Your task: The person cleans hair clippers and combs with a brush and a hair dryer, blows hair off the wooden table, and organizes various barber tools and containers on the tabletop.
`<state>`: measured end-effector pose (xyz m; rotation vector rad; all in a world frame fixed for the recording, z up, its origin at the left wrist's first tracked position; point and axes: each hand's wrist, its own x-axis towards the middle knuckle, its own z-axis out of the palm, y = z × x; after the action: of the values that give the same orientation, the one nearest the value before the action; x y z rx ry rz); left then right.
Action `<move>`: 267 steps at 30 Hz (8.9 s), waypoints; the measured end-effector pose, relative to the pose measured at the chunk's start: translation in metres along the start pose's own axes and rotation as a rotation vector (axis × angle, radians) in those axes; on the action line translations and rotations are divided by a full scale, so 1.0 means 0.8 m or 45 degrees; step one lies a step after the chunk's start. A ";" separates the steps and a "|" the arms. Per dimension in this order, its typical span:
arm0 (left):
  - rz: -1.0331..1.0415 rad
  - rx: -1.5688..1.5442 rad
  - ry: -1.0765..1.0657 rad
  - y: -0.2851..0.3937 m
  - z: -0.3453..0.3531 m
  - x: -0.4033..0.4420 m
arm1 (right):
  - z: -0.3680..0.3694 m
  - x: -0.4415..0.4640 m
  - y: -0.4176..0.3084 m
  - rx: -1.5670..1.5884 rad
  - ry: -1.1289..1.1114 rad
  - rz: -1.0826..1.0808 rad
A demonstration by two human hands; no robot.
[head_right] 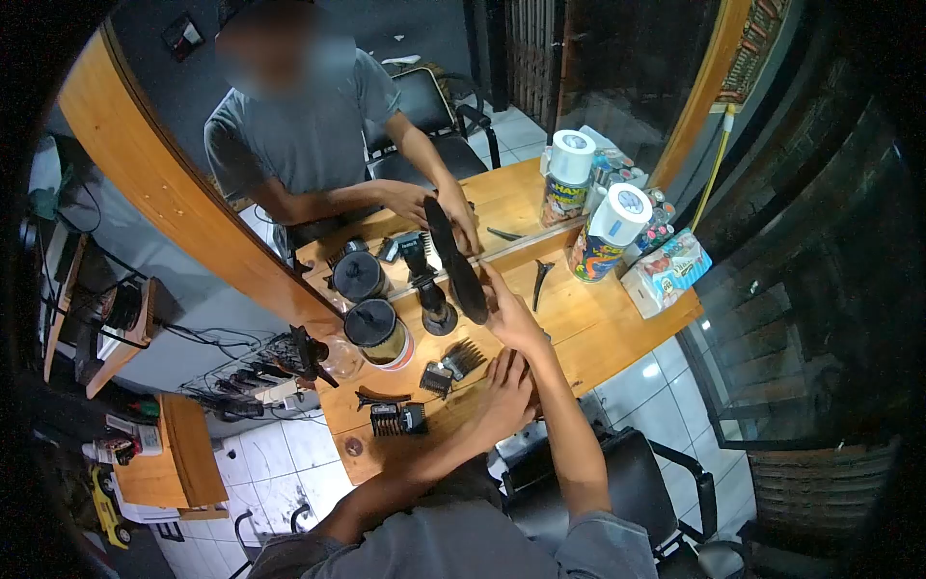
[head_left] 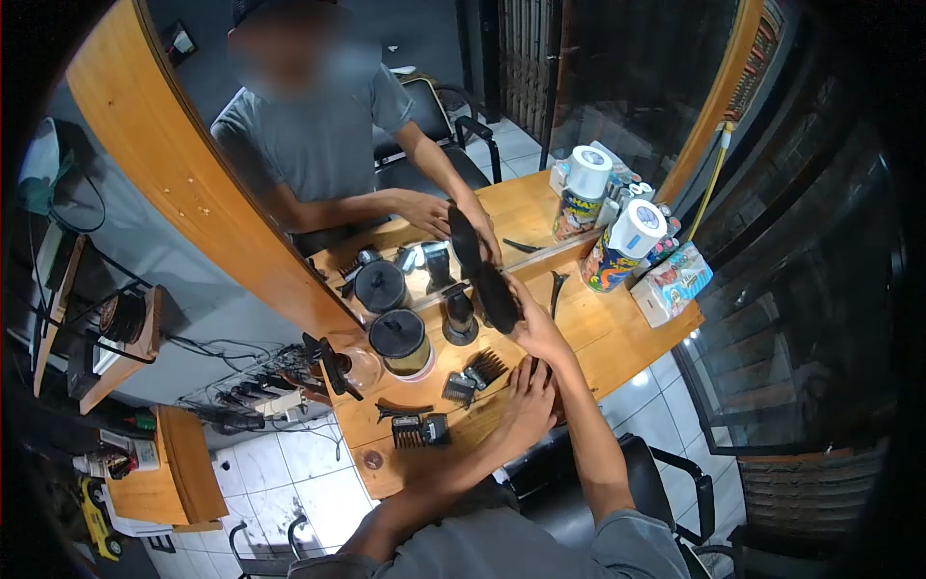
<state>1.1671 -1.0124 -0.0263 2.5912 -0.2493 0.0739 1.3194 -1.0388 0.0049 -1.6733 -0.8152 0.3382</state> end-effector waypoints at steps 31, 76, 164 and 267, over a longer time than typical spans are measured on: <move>-0.379 0.002 0.521 -0.028 -0.040 0.032 | -0.005 -0.100 -0.010 -0.711 0.872 -0.003; -0.530 0.188 0.409 -0.089 -0.109 -0.211 | 0.103 -0.146 -0.045 -0.600 0.372 -0.389; -0.158 -0.608 0.589 -0.007 -0.084 -0.072 | 0.045 -0.034 -0.038 -0.329 0.800 -0.154; -0.152 -1.013 -0.108 0.045 -0.100 -0.090 | -0.060 -0.170 -0.043 -1.192 1.117 0.005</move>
<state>1.0892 -0.9897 0.0530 1.8114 -0.1166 -0.1517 1.2405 -1.1626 0.0234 -2.3651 -0.2730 -0.8738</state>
